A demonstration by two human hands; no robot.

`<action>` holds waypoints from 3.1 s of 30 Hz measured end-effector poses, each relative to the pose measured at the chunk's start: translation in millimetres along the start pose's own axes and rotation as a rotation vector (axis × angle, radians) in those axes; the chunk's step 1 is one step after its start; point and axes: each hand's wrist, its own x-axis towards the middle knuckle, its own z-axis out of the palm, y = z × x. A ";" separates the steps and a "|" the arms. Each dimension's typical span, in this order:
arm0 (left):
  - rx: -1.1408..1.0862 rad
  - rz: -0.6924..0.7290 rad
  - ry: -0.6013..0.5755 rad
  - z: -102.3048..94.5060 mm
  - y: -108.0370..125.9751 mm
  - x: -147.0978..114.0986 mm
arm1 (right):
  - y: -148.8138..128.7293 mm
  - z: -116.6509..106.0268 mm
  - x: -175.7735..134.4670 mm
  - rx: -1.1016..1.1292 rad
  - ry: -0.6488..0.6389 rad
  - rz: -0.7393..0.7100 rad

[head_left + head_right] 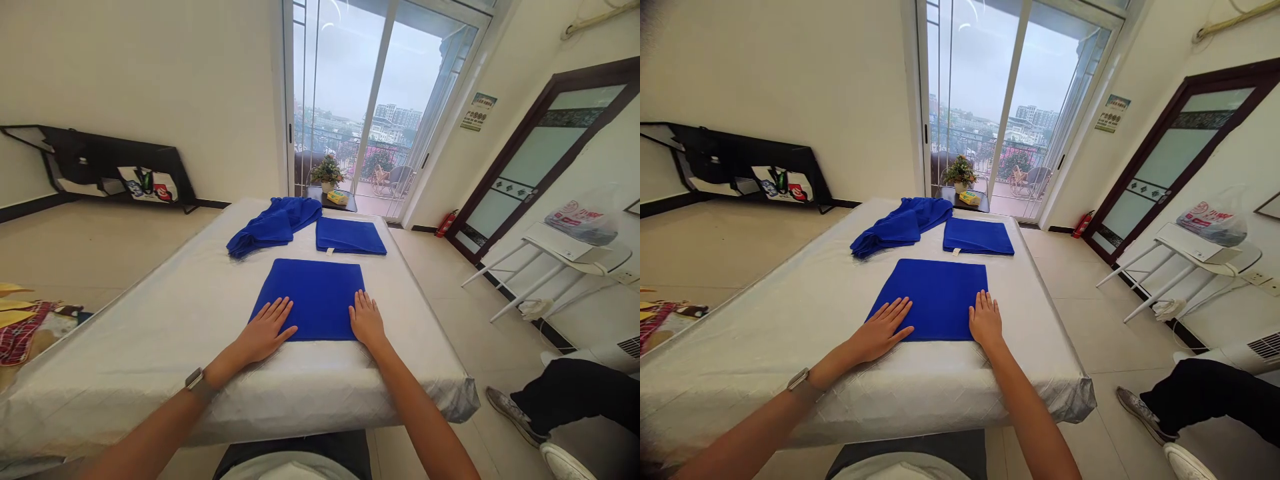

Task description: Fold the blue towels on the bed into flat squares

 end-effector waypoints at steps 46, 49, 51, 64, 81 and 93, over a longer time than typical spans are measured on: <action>-0.129 0.077 0.022 -3.3 48.3 -71.5 | 6.7 -3.5 -50.2 0.046 -0.129 -0.049; -0.161 0.080 0.046 -7.4 51.1 -82.1 | 8.1 -11.0 -42.5 0.021 -0.137 -0.062; -0.188 0.105 0.033 -17.8 57.9 -79.8 | 6.4 -17.0 -31.1 0.007 -0.122 -0.073; -0.151 0.320 0.076 -4.2 105.4 108.6 | 1.3 7.9 14.3 -0.026 -0.063 -0.029; 0.014 -0.132 0.069 5.2 -33.3 2.3 | -1.9 6.9 12.2 0.022 -0.070 0.010; -0.023 -0.137 0.110 3.3 -27.0 4.4 | 2.3 -11.2 53.5 -0.028 -0.115 -0.004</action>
